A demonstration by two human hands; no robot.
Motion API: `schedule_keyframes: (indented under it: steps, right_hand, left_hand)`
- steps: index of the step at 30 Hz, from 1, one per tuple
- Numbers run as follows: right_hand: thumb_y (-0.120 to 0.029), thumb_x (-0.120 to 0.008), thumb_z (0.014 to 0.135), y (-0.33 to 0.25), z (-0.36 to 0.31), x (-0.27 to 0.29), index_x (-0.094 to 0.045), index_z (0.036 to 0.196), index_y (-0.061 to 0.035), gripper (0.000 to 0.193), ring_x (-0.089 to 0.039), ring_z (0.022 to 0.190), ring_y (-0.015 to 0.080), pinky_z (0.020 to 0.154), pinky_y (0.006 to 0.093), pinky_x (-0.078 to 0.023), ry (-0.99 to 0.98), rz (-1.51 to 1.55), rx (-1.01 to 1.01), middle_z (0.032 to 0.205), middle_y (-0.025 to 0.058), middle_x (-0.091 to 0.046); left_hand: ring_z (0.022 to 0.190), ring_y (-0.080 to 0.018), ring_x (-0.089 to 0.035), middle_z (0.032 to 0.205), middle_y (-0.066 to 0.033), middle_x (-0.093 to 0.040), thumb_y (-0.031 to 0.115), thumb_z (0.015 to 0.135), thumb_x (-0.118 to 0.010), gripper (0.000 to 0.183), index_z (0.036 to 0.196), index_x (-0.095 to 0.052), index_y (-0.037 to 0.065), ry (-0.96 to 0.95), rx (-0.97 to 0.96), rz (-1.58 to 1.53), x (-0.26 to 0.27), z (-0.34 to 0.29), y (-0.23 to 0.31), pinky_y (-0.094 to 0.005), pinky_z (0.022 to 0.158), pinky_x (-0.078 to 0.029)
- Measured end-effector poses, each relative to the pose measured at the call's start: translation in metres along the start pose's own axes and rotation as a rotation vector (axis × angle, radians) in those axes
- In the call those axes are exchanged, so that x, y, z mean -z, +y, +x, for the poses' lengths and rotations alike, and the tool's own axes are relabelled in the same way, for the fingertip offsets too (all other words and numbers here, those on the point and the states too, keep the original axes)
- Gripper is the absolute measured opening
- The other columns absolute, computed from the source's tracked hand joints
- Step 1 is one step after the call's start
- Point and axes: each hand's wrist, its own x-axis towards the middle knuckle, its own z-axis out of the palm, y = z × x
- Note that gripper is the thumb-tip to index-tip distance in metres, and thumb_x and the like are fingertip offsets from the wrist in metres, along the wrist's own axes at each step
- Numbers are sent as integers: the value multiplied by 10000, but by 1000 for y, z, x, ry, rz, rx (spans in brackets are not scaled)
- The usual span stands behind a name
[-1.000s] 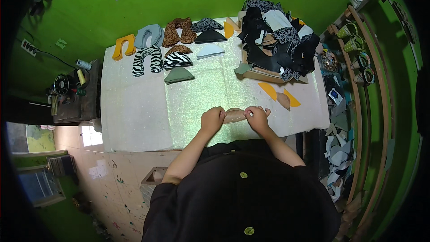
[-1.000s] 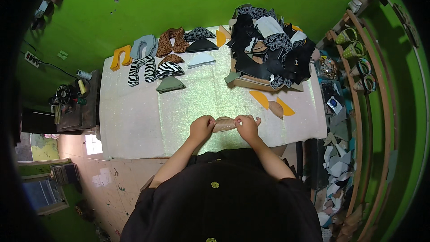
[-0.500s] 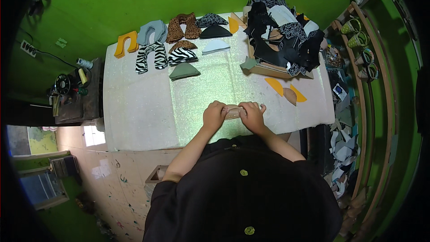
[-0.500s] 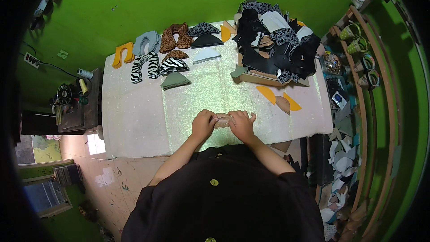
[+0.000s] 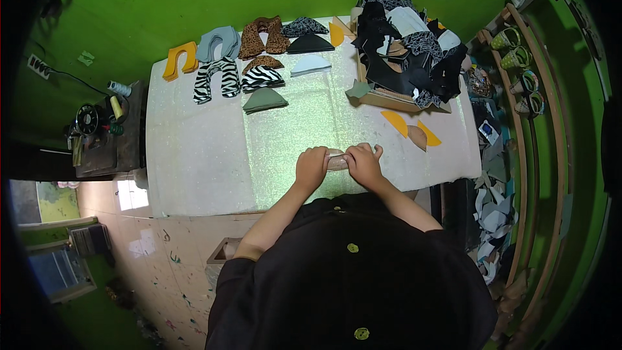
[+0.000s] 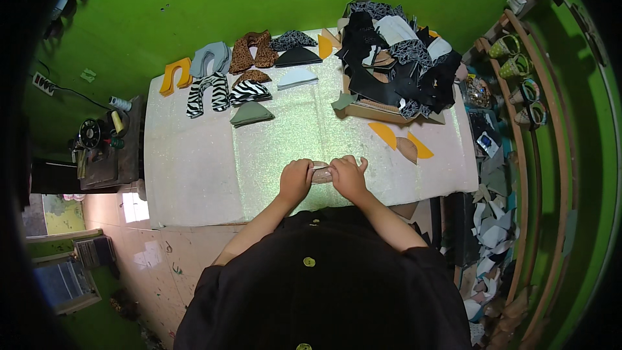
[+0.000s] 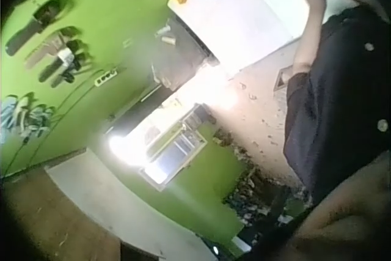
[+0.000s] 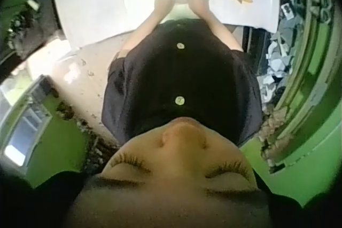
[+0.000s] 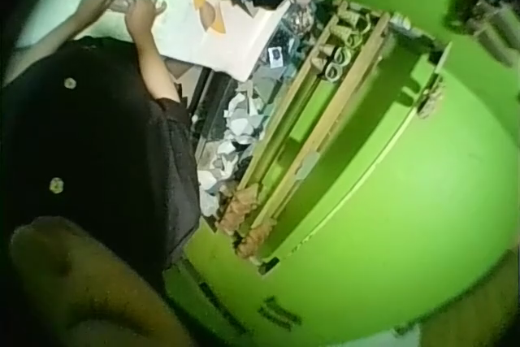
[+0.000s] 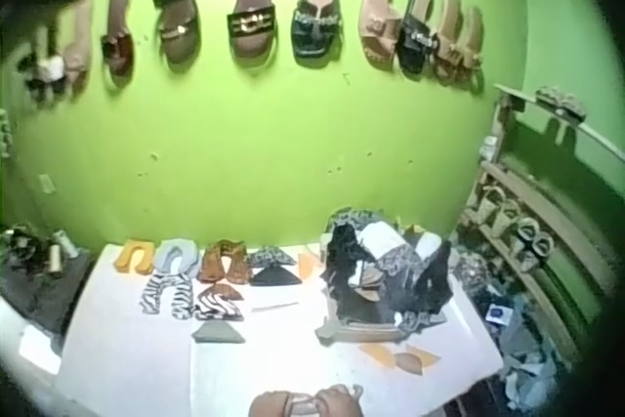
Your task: Sorting and organizing various patterned shoe component fabric pieces on a work table.
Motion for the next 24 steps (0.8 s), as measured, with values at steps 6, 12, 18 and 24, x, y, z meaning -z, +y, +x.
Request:
schedule_keyframes:
  steps: [6,12,18,24]
  right_hand:
    - [-231,-637,767,1,-6,-4,-624,819,-107,135,-475,1000,233,904,537,-216,4,-24,-41,931,23,-579]
    - [-220,-658,728,-8,-2,-1,-630,879,-132,177,-477,1004,234,893,535,-230,17,-43,-73,900,19,-569]
    - [-143,-624,735,-9,-6,5,-603,884,-150,151,-519,951,204,892,518,-235,-20,-24,135,861,-3,-589]
    - [-115,-561,801,-10,-12,8,-598,911,-153,123,-536,911,192,888,511,-245,140,-25,245,843,-10,-586]
  left_hand:
    - [845,-323,-553,904,-132,-579,185,732,-696,267,933,-594,41,70,-50,-59,14,-1,-3,-400,742,-457]
    - [835,-294,-547,899,-104,-569,194,674,-736,279,894,-613,75,-69,-41,31,28,-7,-4,-390,724,-444]
    - [812,-278,-543,810,-59,-571,94,697,-686,164,814,-572,98,-101,-149,-37,17,-13,-13,-386,708,-402]
    - [797,-266,-543,783,-60,-566,102,809,-574,142,947,-605,116,57,-185,-98,20,-14,-10,-381,707,-373]
